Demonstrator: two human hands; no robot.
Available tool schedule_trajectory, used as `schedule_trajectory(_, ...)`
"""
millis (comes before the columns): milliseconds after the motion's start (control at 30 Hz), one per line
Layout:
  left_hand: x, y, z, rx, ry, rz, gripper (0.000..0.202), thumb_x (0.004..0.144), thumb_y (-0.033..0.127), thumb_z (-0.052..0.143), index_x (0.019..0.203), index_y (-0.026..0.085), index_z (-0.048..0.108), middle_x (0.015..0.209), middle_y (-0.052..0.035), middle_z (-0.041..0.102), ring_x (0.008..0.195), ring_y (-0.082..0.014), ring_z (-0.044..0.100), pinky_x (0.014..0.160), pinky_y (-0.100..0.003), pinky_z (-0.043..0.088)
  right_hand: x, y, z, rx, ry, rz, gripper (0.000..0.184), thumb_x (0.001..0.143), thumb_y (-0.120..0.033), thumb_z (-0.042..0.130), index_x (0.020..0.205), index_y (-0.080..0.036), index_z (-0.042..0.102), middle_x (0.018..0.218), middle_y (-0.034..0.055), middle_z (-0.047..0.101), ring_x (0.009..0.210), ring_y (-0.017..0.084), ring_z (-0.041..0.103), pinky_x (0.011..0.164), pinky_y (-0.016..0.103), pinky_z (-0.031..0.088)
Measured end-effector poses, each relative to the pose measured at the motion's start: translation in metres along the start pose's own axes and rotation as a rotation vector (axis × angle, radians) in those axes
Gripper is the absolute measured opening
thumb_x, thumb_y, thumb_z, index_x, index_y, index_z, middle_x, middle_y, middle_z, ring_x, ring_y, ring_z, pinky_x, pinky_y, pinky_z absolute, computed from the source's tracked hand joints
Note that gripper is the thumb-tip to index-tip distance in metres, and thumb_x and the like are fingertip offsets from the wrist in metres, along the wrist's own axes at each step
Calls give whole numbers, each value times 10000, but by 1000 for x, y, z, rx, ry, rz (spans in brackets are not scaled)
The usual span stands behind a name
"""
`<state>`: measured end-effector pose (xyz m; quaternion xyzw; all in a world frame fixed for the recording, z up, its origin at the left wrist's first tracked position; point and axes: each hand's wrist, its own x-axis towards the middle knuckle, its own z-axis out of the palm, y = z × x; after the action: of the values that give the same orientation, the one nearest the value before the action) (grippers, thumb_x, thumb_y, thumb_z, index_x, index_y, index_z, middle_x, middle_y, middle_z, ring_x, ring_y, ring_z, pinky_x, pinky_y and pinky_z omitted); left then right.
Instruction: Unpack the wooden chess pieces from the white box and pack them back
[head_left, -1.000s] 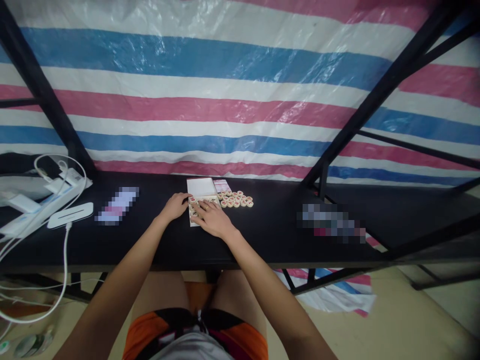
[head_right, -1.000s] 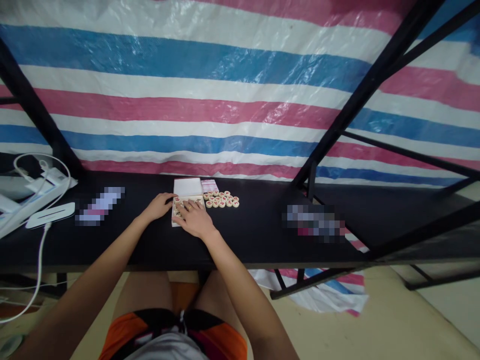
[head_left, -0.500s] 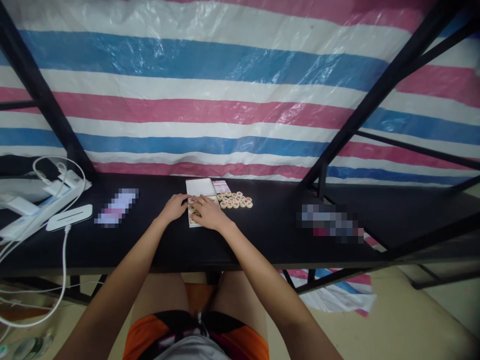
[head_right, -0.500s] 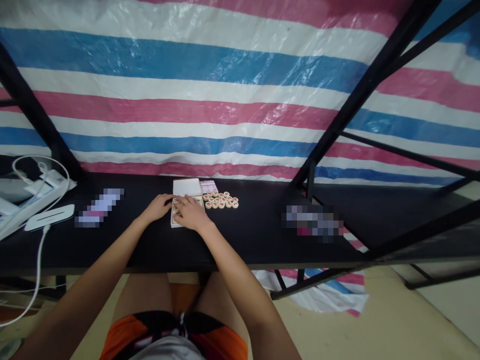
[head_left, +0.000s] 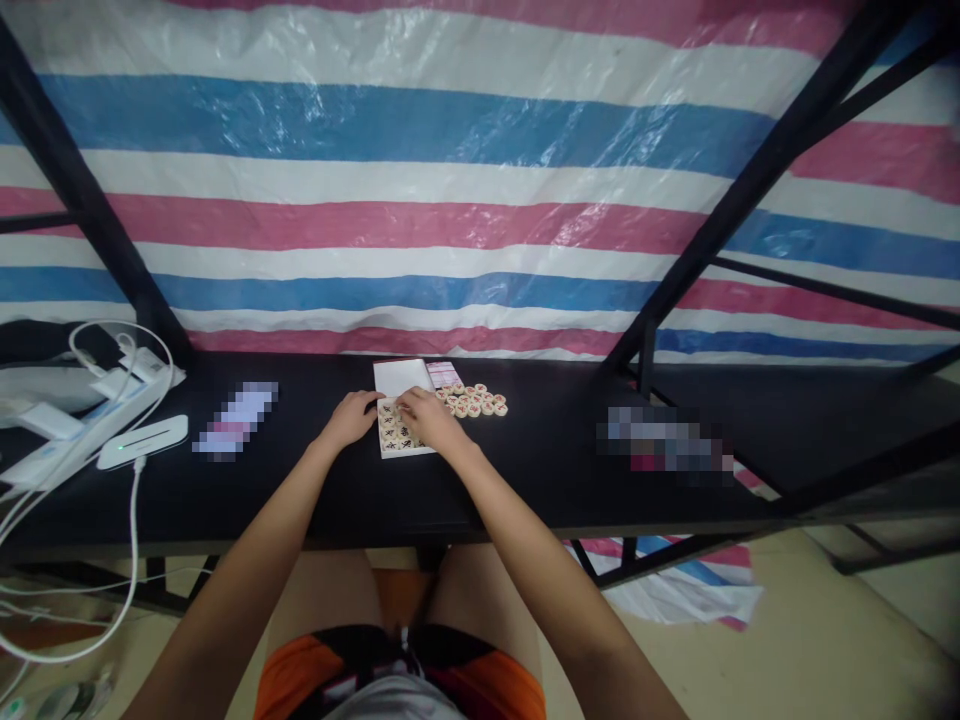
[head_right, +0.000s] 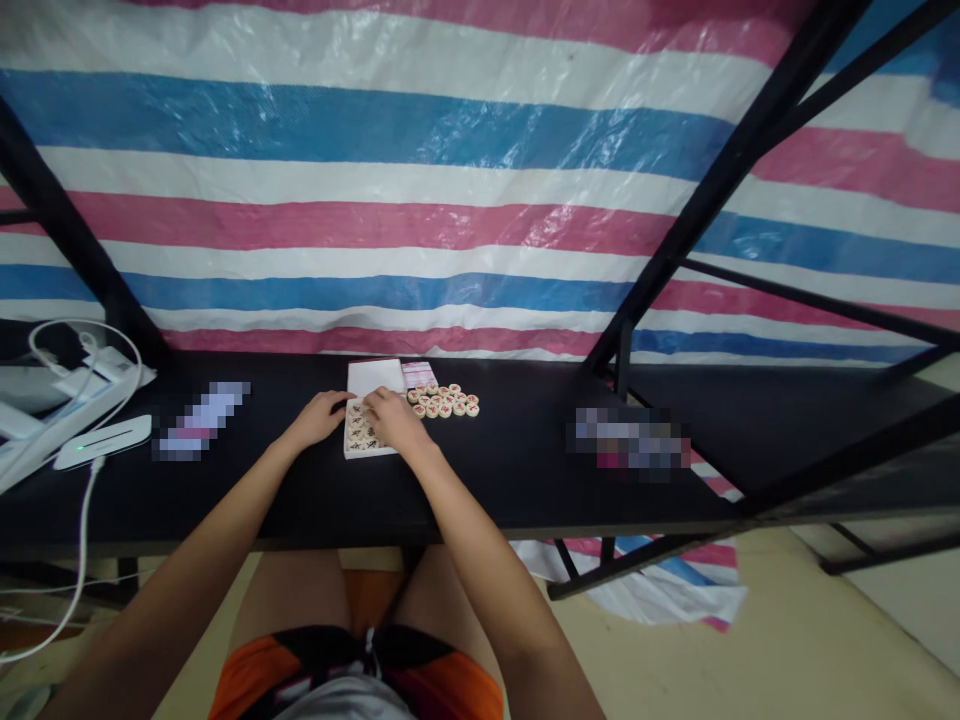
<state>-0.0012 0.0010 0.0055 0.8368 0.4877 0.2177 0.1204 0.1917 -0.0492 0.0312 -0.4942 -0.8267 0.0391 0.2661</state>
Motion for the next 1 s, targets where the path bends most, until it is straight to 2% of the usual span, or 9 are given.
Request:
schedule_trajectory(100,0,1,0,-7,1,-8,366,849,202,469,1181,205,625,1136,-74,651,1079,-233,569,987,-363,419,-24,35,-24,61,213,117,188,870,-178,483,987,-164,629,984,66,606,932,176,569,868,272,423)
schedule_trajectory(200,-1,1,0,-18,4,-2,364,854,206,467,1179,224,629,1171,-62,643,1104,-231,561,999,-365,412,-55,76,-43,27,405,369,189,836,-172,499,965,-150,634,980,82,601,892,181,566,846,274,421)
schedule_trajectory(267,-1,0,1,-19,4,0,364,855,212,467,1179,227,631,1186,-59,638,1119,-228,558,1003,-360,410,-72,99,-48,-31,499,570,197,813,-158,498,954,-132,634,950,92,596,858,183,561,825,276,417)
schedule_trajectory(367,-1,-2,2,-18,14,3,362,855,218,467,1176,218,635,1189,-65,637,1120,-228,561,1003,-354,410,-87,117,-45,-89,505,833,236,779,-117,488,962,-128,637,928,96,602,811,186,559,762,276,410)
schedule_trajectory(433,-1,-3,2,-18,18,3,366,854,214,466,1180,214,633,1185,-68,639,1118,-228,563,1001,-351,411,-91,121,-40,-90,458,916,260,761,-88,472,945,-142,648,909,86,613,788,182,563,727,269,404)
schedule_trajectory(500,0,-3,2,-13,17,1,374,853,210,464,1191,208,627,1180,-70,640,1116,-229,563,999,-351,413,-91,121,-36,-90,436,921,277,749,-72,461,924,-156,658,898,76,617,771,173,566,710,262,399)
schedule_trajectory(700,0,-2,1,-1,9,-2,378,850,206,473,1198,211,621,1151,-65,650,1094,-224,571,1001,-348,411,-89,122,-31,-91,454,819,274,708,-71,482,879,-158,677,870,69,600,720,149,554,709,248,404)
schedule_trajectory(1000,-1,0,-1,0,-1,-2,381,857,210,467,1209,215,615,1160,-66,647,1098,-226,571,996,-355,415,-87,128,-24,-82,466,719,281,687,-89,479,873,-159,678,919,89,587,774,180,547,788,294,427)
